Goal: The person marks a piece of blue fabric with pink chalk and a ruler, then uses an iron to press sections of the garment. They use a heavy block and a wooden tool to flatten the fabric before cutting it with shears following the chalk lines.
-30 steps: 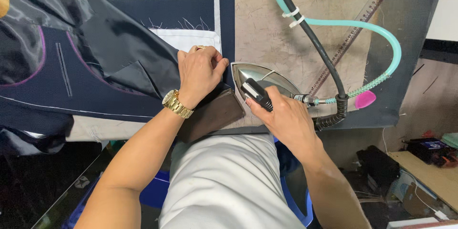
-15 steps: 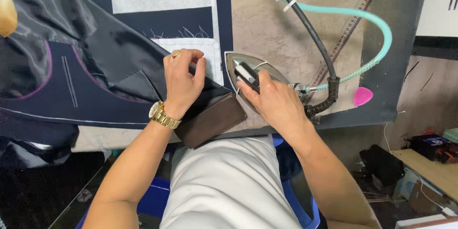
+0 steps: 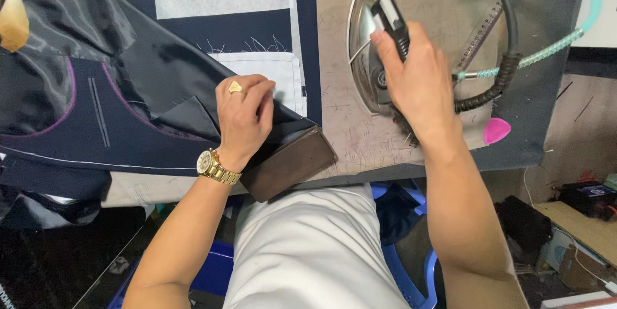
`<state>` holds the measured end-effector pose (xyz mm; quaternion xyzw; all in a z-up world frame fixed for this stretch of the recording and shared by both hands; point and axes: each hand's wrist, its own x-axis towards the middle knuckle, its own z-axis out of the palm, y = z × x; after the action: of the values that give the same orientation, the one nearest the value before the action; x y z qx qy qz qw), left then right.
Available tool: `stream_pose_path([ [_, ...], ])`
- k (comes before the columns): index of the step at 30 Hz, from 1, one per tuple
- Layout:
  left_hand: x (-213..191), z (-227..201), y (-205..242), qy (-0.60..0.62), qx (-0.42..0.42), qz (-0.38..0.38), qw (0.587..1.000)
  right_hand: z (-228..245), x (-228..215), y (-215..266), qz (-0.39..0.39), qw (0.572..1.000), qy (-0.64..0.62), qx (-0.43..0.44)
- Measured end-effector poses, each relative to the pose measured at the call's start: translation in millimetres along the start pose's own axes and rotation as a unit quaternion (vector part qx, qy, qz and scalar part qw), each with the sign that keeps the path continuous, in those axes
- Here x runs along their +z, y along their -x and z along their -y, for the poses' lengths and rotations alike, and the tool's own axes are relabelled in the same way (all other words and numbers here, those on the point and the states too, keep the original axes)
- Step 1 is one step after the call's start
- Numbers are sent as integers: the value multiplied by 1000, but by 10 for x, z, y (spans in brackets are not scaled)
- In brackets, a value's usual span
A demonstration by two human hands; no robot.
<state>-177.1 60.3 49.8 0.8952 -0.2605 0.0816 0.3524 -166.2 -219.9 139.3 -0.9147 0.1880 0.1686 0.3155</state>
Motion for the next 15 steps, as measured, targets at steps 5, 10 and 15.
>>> stream_pose_path([
  [5, 247, 55, -226, -23, 52, 61, 997, 28, 38, 337, 95, 992, 28, 77],
  [10, 407, 240, -580, -49, 96, 66, 992, -360, 337, 669, 105, 985, 130, -35],
  [15, 516, 415, -721, -114, 124, 137, 976, -378, 527, 792, 34, 953, 186, -239],
])
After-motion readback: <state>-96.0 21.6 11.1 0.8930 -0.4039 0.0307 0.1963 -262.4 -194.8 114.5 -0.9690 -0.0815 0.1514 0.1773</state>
